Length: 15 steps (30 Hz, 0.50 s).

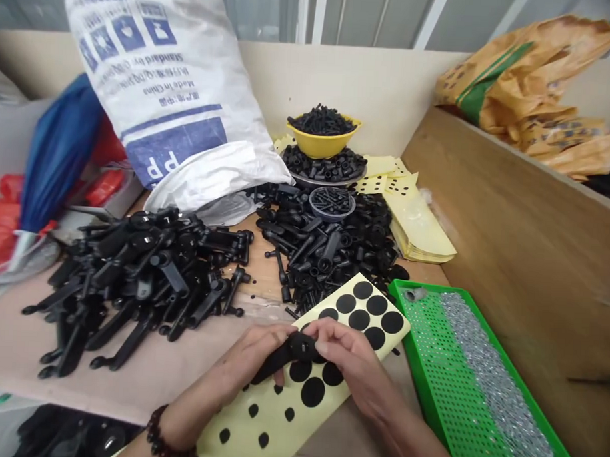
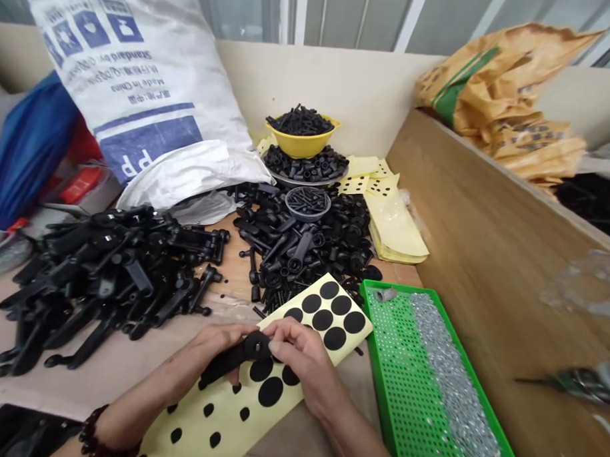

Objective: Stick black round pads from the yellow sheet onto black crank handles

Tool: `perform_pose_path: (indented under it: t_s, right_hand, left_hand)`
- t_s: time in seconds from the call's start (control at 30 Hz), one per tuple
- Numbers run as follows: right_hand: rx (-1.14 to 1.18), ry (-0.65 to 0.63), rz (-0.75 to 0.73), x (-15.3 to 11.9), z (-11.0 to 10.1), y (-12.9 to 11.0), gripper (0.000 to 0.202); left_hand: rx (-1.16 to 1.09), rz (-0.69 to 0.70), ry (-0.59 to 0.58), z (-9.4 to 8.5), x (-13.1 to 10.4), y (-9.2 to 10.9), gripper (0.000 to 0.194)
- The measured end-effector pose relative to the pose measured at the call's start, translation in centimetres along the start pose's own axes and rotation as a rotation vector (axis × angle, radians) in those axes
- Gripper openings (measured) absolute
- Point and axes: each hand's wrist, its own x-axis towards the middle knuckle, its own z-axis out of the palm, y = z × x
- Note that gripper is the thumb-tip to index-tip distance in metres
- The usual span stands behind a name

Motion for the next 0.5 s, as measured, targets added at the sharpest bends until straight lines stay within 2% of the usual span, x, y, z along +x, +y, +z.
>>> perform_pose_path:
  t_s: [0.13, 0.2, 0.37, 0.5]
  right_hand:
    - [-0.061, -0.004, -0.017, -0.1, -0.1, 0.1, 0.015]
    - [-0.074, 0.001, -0.008, -0.1, -0.1, 0.2, 0.015]
    - [-0.092, 0.012, 0.009, 0.0, -0.1, 0.3, 0.017]
    - [-0.121, -0.005, 0.015, 0.1, -0.2, 0.3, 0.017]
  left_hand:
    - [-0.055, 0.0, -0.049, -0.1, -0.5, -0.7, 0.033]
    - [-0.084, -0.001, -0.071, 0.0, -0.6, -0.3, 0.034]
    - [-0.16, -0.043, -0.214, 0.3, -0.1, 0.6, 0.043]
    - [-0.175, -0.114, -0.198, 0.3, -0.2, 0.0, 0.042]
